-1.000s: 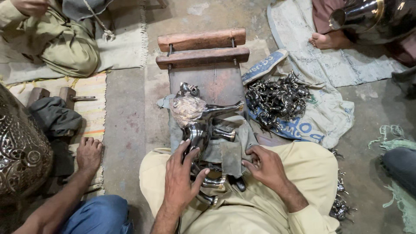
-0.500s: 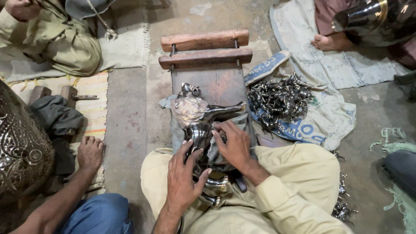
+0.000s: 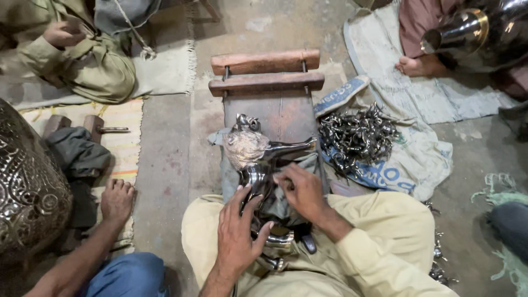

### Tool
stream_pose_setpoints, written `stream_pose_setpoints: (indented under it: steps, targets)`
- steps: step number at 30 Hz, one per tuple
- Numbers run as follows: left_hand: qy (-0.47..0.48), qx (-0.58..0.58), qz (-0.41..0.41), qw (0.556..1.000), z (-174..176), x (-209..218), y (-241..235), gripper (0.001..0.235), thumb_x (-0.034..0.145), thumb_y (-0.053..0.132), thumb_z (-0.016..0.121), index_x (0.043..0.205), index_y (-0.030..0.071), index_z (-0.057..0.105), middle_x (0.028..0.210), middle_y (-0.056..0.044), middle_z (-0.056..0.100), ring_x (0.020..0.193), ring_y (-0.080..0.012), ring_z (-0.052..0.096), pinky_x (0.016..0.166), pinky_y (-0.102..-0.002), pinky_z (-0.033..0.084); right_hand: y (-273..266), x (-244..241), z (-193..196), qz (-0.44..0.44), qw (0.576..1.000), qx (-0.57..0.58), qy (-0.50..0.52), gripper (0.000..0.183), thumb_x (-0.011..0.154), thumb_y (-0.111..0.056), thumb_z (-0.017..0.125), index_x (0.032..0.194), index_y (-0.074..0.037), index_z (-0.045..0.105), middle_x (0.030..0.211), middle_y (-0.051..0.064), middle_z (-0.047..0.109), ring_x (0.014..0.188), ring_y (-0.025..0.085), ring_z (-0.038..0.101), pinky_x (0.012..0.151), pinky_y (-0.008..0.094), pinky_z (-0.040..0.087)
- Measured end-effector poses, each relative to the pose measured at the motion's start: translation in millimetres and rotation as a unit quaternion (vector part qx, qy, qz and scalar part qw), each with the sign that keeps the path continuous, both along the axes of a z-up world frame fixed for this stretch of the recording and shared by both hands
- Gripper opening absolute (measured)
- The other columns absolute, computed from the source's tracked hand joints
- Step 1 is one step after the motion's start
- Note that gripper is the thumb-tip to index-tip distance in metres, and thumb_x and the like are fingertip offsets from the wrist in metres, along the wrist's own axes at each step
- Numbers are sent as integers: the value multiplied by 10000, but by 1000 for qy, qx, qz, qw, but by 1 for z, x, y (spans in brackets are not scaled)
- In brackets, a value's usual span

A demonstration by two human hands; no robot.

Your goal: The person sits on the floor and polishes a small metal animal sculpture using a cloth and a small tool. They wipe the surface, then use a pointed tool to work on fine details, repeatedly turning the sculpture to access different areas.

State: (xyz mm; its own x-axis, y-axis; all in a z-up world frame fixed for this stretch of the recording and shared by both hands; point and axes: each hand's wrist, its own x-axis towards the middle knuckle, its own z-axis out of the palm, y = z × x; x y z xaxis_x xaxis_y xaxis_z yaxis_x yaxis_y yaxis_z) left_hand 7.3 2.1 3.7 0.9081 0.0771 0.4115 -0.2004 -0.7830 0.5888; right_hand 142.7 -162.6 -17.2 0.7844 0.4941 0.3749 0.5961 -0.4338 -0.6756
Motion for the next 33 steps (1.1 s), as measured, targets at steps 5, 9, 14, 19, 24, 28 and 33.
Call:
stream_pose_setpoints:
  steps: [5, 9, 14, 19, 24, 28, 33]
  targets:
    - [14, 5, -27, 1000, -1, -7, 0, 614, 806, 347, 800, 1313, 66, 596, 1466, -205, 476, 1396, -427, 422, 1120, -576, 285, -48, -9, -17, 58, 979, -90, 174, 125, 843, -160, 762, 955, -105, 750, 934, 43, 735, 814, 154, 765, 676, 309, 573]
    - [27, 51, -131, 990, 0, -12, 5, 554, 795, 440, 817, 1195, 88, 665, 1320, -137, 584, 1354, -366, 457, 1121, -649, 204, -89, -1, -34, -55, 966, 102, 230, 197, 992, -208, 645, 1081, -71, 755, 970, 105, 675, 875, 201, 644, 739, 342, 532]
    - [50, 84, -183, 978, -6, -13, 5, 372, 831, 417, 784, 1084, 145, 761, 1072, -41, 685, 1276, -286, 550, 1142, -621, 249, -142, 13, -57, -128, 891, 295, 320, 401, 1131, -376, 357, 1224, -48, 569, 1114, 120, 761, 1019, 167, 723, 843, 311, 591]
    - [32, 81, -174, 981, -16, -12, 0, 361, 831, 450, 786, 1003, 133, 779, 983, -48, 686, 1171, -291, 595, 1110, -606, 294, -155, 24, -57, -188, 846, 353, 352, 388, 1130, -275, 478, 1498, -155, 463, 879, 188, 718, 729, 258, 699, 621, 345, 564]
    - [-1, 88, -147, 985, -17, -10, -15, 371, 822, 456, 774, 978, 119, 775, 990, -66, 687, 1146, -300, 607, 1076, -583, 328, -123, 36, -50, -116, 791, 445, 403, 290, 972, -44, 712, 1228, 22, 595, 1032, 75, 740, 944, 157, 768, 859, 293, 639]
    - [2, 87, -135, 987, -18, -12, -19, 368, 816, 448, 780, 981, 119, 777, 970, -66, 684, 1137, -305, 612, 1075, -583, 327, -95, 42, -39, -129, 784, 438, 421, 277, 927, -89, 745, 1161, -33, 609, 925, 84, 750, 805, 159, 763, 696, 264, 618]
    - [9, 85, -139, 987, -21, -11, -18, 370, 806, 439, 780, 986, 116, 780, 969, -71, 687, 1142, -306, 610, 1075, -587, 323, -75, 48, -20, -133, 786, 435, 418, 288, 906, -124, 759, 1142, -70, 604, 856, 73, 745, 721, 145, 753, 596, 237, 602]
